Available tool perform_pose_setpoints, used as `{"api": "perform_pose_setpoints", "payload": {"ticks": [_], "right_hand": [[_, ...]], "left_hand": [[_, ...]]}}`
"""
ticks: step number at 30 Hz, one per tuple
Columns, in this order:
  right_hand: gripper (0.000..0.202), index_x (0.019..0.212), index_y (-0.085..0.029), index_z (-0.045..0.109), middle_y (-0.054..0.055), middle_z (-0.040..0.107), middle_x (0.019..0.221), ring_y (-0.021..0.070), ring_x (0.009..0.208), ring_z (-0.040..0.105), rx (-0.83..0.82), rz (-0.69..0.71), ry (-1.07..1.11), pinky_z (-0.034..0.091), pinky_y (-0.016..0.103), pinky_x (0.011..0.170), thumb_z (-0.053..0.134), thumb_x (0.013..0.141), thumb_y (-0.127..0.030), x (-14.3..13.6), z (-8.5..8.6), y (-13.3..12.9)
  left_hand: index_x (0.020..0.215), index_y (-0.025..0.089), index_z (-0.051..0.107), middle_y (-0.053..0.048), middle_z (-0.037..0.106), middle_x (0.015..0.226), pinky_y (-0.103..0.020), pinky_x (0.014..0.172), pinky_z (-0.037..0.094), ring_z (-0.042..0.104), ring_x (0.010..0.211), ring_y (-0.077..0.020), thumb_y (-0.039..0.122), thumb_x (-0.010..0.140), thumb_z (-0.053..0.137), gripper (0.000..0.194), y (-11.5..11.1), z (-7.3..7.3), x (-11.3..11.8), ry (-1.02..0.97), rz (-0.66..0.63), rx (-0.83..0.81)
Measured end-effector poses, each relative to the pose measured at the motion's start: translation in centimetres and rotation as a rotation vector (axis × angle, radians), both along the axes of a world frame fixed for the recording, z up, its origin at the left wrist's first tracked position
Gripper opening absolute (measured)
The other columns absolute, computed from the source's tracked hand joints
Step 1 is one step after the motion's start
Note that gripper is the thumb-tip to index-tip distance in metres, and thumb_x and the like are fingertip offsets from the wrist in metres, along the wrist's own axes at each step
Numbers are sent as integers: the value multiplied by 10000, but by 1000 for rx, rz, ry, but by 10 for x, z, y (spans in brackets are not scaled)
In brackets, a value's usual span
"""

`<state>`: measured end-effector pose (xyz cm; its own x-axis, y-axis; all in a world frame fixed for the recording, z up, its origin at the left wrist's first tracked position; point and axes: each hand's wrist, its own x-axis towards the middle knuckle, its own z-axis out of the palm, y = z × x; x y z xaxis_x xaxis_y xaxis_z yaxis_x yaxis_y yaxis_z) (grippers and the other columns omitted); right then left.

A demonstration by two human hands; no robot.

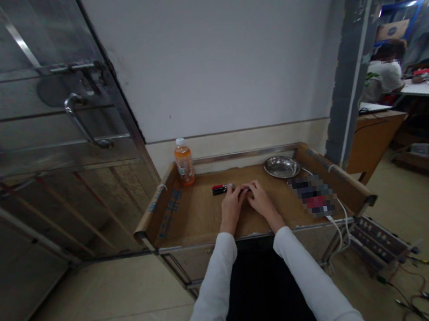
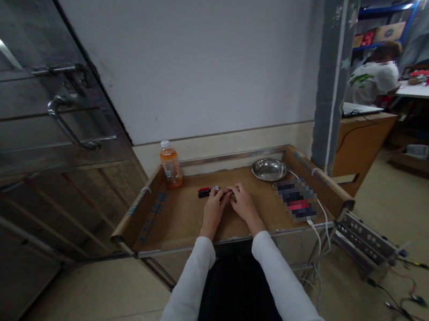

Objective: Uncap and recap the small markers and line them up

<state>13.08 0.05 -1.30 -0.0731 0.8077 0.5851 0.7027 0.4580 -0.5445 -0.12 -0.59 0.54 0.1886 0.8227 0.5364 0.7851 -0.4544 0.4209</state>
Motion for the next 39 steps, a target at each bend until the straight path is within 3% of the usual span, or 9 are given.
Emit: {"api": "perform_pose_setpoints", "payload": {"ticks": [4,13,27,32,39], "right_hand": [[270,1012,-185,618,83,565,998,200,965,551,-17,-7,-24,457,340,885,449,817,-107,1,0,-2],[239,1017,-192,602,75,585,997,192,933,577,-36,40,50,472,332,859,449,842,-139,3,-8,4],[209,991,-202,622,73,668,997,187,930,619,-26,80,170,473,328,862,475,843,-186,3,-11,6],[200,978,-200,629,79,684,1002,193,938,629,-49,15,188,471,332,865,463,872,-229,5,-8,4],[246,980,-183,638,98,676,1009,195,945,615,-14,-99,209,461,330,864,418,904,-263,8,-5,1]], "left_hand": [[981,199,555,-46,567,986,-278,801,491,600,887,-156,291,887,543,132,6,-5,0,-164,-145,115],[1097,189,477,-59,590,981,-281,732,537,614,810,-132,280,863,570,267,11,-8,-1,-459,-222,223],[1074,179,489,-79,570,1021,-314,803,515,588,910,-154,199,890,477,185,4,0,-9,-540,-71,244],[1036,178,497,-82,564,1005,-353,864,494,568,954,-178,169,887,459,154,2,3,-11,-520,53,244],[903,187,563,-69,577,988,-341,857,494,589,939,-186,117,835,506,113,-3,-4,-16,-177,-99,36]]}}
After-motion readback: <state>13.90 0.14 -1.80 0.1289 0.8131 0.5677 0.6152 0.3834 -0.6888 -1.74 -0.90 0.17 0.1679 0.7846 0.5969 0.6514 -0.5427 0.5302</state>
